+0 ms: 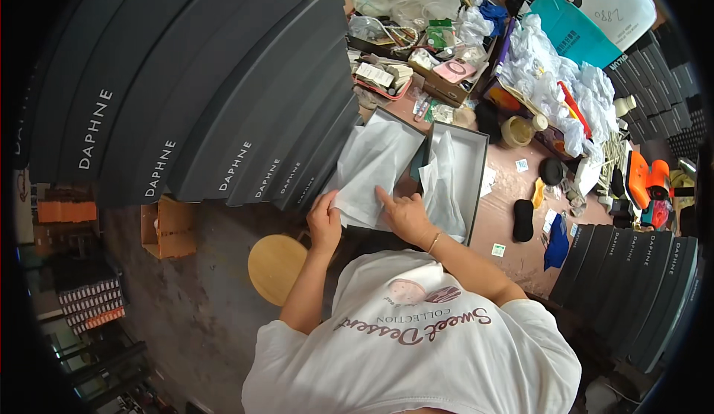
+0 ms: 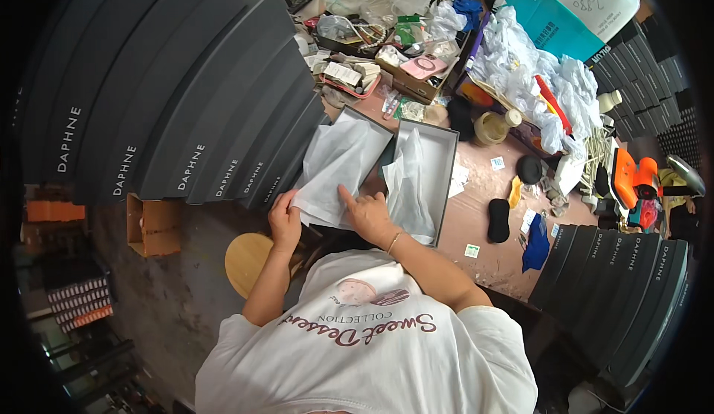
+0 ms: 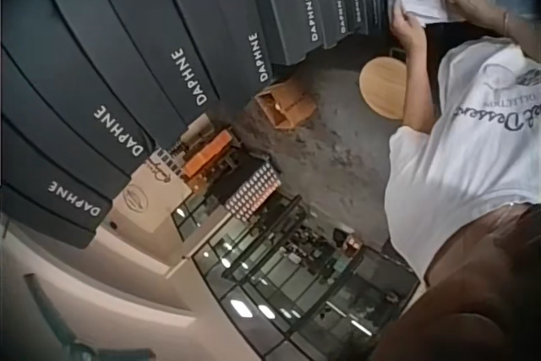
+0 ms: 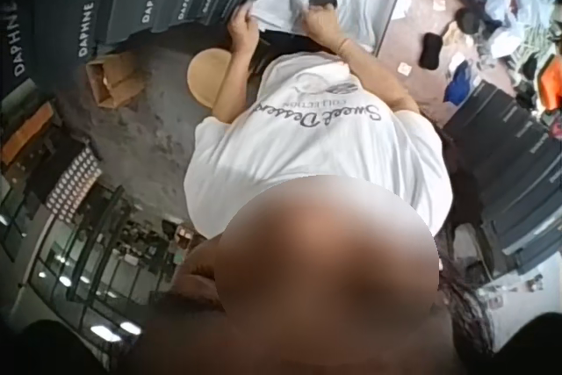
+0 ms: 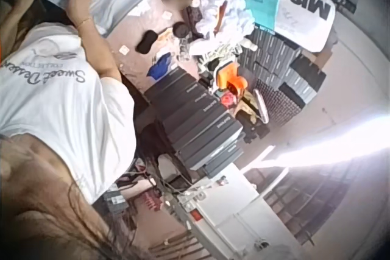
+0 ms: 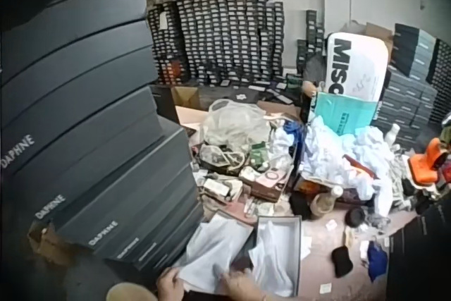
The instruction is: Packaging manufactured shoes into boxes with protective tissue paper and silica gel packets.
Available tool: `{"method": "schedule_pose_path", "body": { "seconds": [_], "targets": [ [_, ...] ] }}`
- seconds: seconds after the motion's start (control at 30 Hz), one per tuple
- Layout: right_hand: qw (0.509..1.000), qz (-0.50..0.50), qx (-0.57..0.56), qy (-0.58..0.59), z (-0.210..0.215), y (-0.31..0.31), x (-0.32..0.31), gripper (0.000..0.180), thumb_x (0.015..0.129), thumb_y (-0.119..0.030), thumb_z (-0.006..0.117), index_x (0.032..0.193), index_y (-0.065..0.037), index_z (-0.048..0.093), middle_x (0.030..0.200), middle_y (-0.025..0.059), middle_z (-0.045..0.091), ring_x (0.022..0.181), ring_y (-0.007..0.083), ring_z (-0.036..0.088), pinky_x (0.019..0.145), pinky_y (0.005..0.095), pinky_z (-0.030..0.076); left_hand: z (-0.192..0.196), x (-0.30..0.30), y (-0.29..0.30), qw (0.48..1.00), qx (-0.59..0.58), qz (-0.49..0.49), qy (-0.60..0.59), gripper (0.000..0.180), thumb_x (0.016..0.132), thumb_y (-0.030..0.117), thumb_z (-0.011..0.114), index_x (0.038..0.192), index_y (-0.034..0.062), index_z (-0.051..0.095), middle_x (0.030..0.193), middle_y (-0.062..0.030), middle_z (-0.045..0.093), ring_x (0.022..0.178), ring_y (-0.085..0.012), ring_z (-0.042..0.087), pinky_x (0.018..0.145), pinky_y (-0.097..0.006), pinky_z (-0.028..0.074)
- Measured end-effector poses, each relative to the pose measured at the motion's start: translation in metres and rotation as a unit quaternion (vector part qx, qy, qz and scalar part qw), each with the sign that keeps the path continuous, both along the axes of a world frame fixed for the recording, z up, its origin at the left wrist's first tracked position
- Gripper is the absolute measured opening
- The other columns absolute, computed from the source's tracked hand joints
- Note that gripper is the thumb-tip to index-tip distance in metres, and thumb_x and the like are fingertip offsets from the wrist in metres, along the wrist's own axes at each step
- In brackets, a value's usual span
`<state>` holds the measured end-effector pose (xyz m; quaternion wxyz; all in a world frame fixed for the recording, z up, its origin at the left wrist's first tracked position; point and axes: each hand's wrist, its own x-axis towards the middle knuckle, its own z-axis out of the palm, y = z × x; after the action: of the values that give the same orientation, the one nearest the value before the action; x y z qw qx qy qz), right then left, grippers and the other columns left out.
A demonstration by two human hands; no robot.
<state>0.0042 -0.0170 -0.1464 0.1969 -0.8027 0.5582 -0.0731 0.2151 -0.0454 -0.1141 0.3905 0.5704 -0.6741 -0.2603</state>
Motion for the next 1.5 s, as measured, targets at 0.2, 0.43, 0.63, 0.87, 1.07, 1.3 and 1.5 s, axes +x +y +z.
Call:
{"method": "schedule_pose_path", "body": {
  "seconds": [0.2, 0.43, 0.63, 0.87, 1.07, 1.3, 1.5],
  "targets": [
    [0.989, 0.0, -0.044, -0.14, 0.08, -0.009, 0.0, 0.104, 0.071, -0.05, 0.072, 0.148, -0.011, 0.014, 0.108, 0.0233, 0.055, 0.086, 0.0339, 0.06, 0.069, 0.0423, 0.047, 0.036, -0.024, -0.014, 0.998, -0.032, -0.046, 0.013, 0.024, 0.078, -0.004, 0.049, 0.096, -0.0018, 0.063, 0.085, -0.0164, 0.062, 0.079, -0.0324, 0.062, 0.069, -0.036, 0.049],
    [0.945, -0.201, 0.079, -0.246, 0.043, -0.014, -0.051, 0.051, 0.077, -0.004, 0.051, 0.128, -0.005, 0.047, 0.1, 0.0233, 0.062, 0.087, 0.0409, 0.061, 0.078, 0.0474, 0.048, 0.096, -0.047, -0.041, 0.997, -0.053, -0.052, -0.004, 0.02, 0.079, -0.003, 0.054, 0.096, -0.001, 0.064, 0.079, -0.0133, 0.06, 0.063, -0.0231, 0.058, 0.057, -0.03, 0.044],
    [0.906, -0.1, -0.047, -0.409, 0.069, -0.069, -0.054, 0.03, 0.082, -0.003, 0.041, 0.107, -0.001, 0.058, 0.088, 0.0206, 0.063, 0.075, 0.0336, 0.062, 0.074, 0.0384, 0.049, 0.068, -0.014, -0.018, 0.971, 0.173, -0.141, 0.08, 0.02, 0.089, 0.014, 0.057, 0.099, -0.0017, 0.064, 0.083, -0.009, 0.061, 0.068, -0.0198, 0.058, 0.061, -0.031, 0.047],
    [0.873, 0.023, 0.144, -0.465, 0.11, -0.062, 0.007, 0.019, 0.083, -0.006, 0.041, 0.09, 0.001, 0.057, 0.08, 0.0173, 0.06, 0.078, 0.029, 0.06, 0.074, 0.0359, 0.047, 0.003, 0.012, 0.052, 0.582, 0.602, 0.171, 0.52, 0.072, 0.091, 0.058, 0.044, 0.133, 0.0001, 0.039, 0.128, -0.0121, 0.049, 0.118, -0.0234, 0.047, 0.095, -0.041, 0.044],
    [0.832, 0.061, 0.065, -0.547, 0.121, -0.004, 0.017, 0.013, 0.079, -0.004, 0.044, 0.082, 0.0, 0.056, 0.079, 0.0144, 0.057, 0.076, 0.03, 0.057, 0.074, 0.0354, 0.047, -0.013, -0.045, 0.056, 0.518, 0.474, -0.084, 0.707, 0.033, 0.092, 0.028, 0.049, 0.121, 0.0129, 0.051, 0.117, -0.006, 0.057, 0.107, -0.0193, 0.058, 0.09, -0.039, 0.049],
    [0.558, 0.121, 0.515, -0.639, 0.106, 0.011, -0.037, 0.013, 0.085, -0.009, 0.048, 0.087, -0.004, 0.059, 0.084, 0.0018, 0.06, 0.084, 0.0086, 0.059, 0.072, 0.024, 0.049, -0.001, -0.057, 0.048, 0.668, 0.486, -0.122, 0.551, 0.047, 0.083, 0.017, 0.062, 0.126, 0.0064, 0.047, 0.115, -0.0098, 0.058, 0.104, -0.0206, 0.059, 0.087, -0.037, 0.05],
    [0.499, -0.222, 0.345, -0.764, 0.07, 0.072, -0.142, 0.067, 0.086, -0.031, 0.06, 0.14, -0.003, 0.032, 0.129, 0.0134, 0.047, 0.113, 0.0226, 0.054, 0.094, 0.0317, 0.045, 0.072, -0.069, -0.07, 0.897, 0.268, -0.349, 0.047, 0.091, 0.058, -0.007, 0.078, 0.139, 0.0091, 0.04, 0.131, -0.0101, 0.052, 0.119, -0.0183, 0.05, 0.101, -0.031, 0.039]
  ]
}}
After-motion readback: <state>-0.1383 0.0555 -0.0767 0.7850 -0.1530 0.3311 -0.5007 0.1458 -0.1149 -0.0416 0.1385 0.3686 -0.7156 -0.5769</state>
